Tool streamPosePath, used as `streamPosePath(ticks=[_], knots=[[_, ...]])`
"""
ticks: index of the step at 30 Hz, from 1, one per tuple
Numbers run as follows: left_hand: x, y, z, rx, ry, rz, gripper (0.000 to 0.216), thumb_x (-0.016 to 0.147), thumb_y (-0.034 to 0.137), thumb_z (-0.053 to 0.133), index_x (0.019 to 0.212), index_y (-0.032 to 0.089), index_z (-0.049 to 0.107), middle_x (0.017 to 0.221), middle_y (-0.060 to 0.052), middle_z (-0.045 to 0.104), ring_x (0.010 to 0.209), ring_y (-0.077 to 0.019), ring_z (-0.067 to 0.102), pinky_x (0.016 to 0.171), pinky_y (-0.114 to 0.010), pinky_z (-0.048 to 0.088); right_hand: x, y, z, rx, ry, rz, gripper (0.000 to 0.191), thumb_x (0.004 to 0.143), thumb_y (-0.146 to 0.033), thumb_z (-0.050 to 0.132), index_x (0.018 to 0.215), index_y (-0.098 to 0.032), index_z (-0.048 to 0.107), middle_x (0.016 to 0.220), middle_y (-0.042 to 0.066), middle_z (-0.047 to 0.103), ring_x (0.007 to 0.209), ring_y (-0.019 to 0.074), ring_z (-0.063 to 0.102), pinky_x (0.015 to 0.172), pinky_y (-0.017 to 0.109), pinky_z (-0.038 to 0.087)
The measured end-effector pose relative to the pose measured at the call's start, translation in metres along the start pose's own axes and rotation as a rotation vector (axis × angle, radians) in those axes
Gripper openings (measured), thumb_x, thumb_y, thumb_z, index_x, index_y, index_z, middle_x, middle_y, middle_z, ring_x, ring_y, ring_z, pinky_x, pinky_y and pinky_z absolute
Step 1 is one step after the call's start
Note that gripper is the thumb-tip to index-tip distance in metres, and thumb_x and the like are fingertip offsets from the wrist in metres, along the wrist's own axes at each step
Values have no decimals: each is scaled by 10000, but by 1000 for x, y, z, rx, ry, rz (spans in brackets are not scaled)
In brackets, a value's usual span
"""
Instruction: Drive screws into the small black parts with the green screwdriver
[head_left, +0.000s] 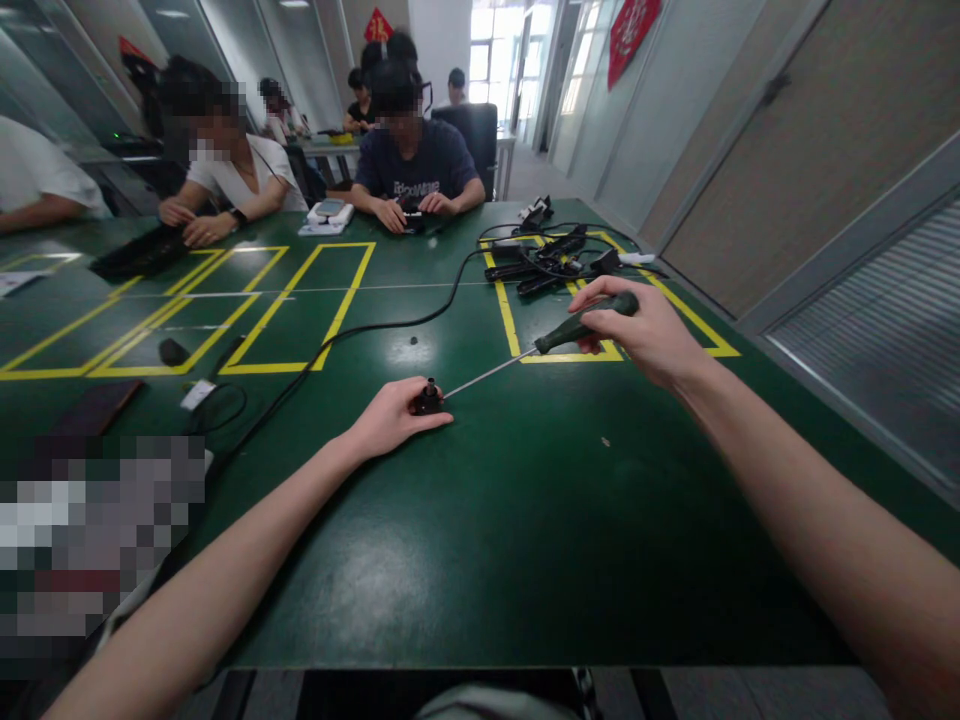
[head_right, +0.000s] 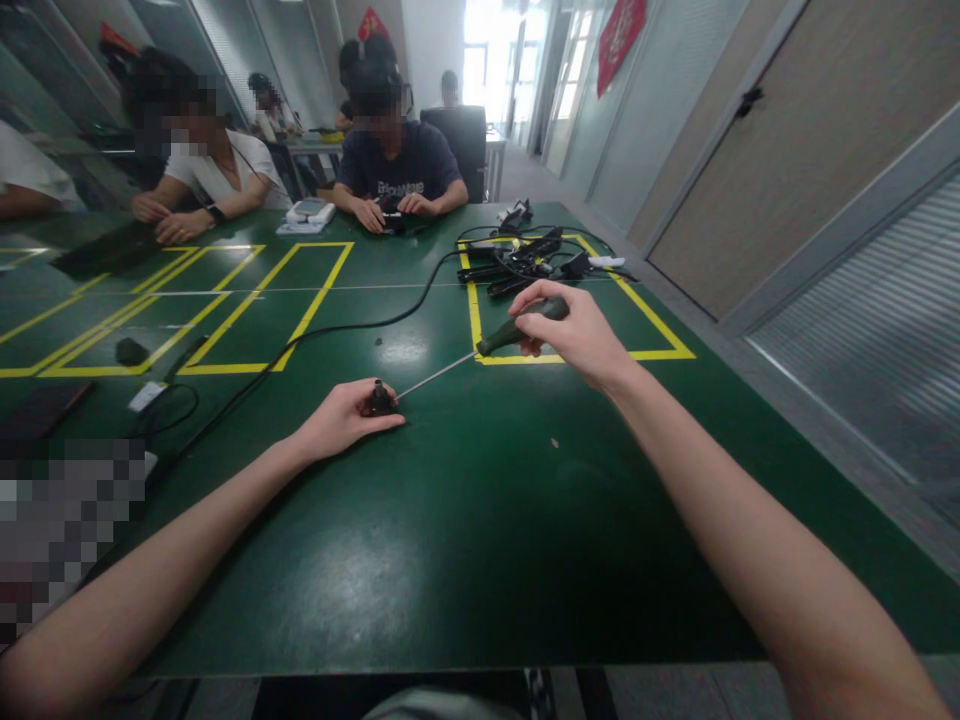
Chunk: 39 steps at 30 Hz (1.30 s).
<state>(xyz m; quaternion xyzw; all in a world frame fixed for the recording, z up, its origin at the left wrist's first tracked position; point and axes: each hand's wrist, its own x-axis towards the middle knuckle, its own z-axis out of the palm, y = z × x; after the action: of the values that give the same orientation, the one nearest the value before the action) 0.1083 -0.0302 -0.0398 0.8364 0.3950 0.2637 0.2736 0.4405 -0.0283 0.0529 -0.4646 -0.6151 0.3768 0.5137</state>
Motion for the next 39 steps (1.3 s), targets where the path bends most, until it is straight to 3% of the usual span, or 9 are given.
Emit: streamPosePath(ticks=[4,8,10,15,22,24,29,35,39], knots=[[0,-1,1,25,-4,1,448,938,619,700,911,173,682,794,-2,585,689,-153,510,630,-253,397,-1,0,1,-5,16,-1,283,717,-422,864,707,-196,695,529,13,637,449,131,597,446,249,487],[0,-2,1,48,-7,14,419,945,589,705,891,176,665,790,2,570,690,-154,506,634,-256,387,-2,0,3,0,41,5,493,867,-645,729,687,-190,669,415,-14,498,322,95,440,337,235,329],[0,-3,1,56,-8,23,404,948,571,706,878,176,656,787,4,565,684,-153,504,635,-259,382,-2,0,3,-3,52,14,440,866,-586,764,698,-193,661,412,-31,477,317,83,415,336,226,308],[0,-2,1,82,-7,29,369,958,528,693,848,182,629,785,6,566,683,-155,513,646,-264,384,0,-2,2,17,58,12,226,755,-317,850,694,-190,673,578,1,618,455,110,587,443,240,494],[0,-1,0,77,-10,27,346,959,508,689,849,186,626,793,-3,591,706,-165,540,651,-265,402,-2,-3,3,-5,22,26,400,877,-553,734,713,-194,669,438,-10,543,347,101,483,351,224,390],[0,0,0,79,-9,29,350,961,512,683,847,187,623,791,-4,591,704,-165,538,652,-267,400,-3,-4,3,-34,37,37,353,841,-495,792,711,-197,652,416,-27,521,331,91,457,344,215,363],[1,-1,0,99,-13,40,350,968,491,672,817,184,596,779,4,565,689,-157,516,653,-267,387,-2,-5,4,-19,52,18,217,733,-303,856,732,-185,673,561,-12,620,454,104,586,449,223,485],[0,-3,1,128,-12,50,338,970,463,676,806,181,587,765,15,542,687,-153,511,658,-266,384,-3,-6,4,-86,25,68,374,857,-528,777,732,-201,646,416,-41,500,337,83,439,361,222,360],[0,-4,2,136,-8,53,328,964,454,683,808,181,590,768,14,553,692,-155,519,665,-268,386,-3,-5,2,-50,16,64,315,755,-425,876,758,-205,652,483,-34,563,405,101,516,416,236,423]])
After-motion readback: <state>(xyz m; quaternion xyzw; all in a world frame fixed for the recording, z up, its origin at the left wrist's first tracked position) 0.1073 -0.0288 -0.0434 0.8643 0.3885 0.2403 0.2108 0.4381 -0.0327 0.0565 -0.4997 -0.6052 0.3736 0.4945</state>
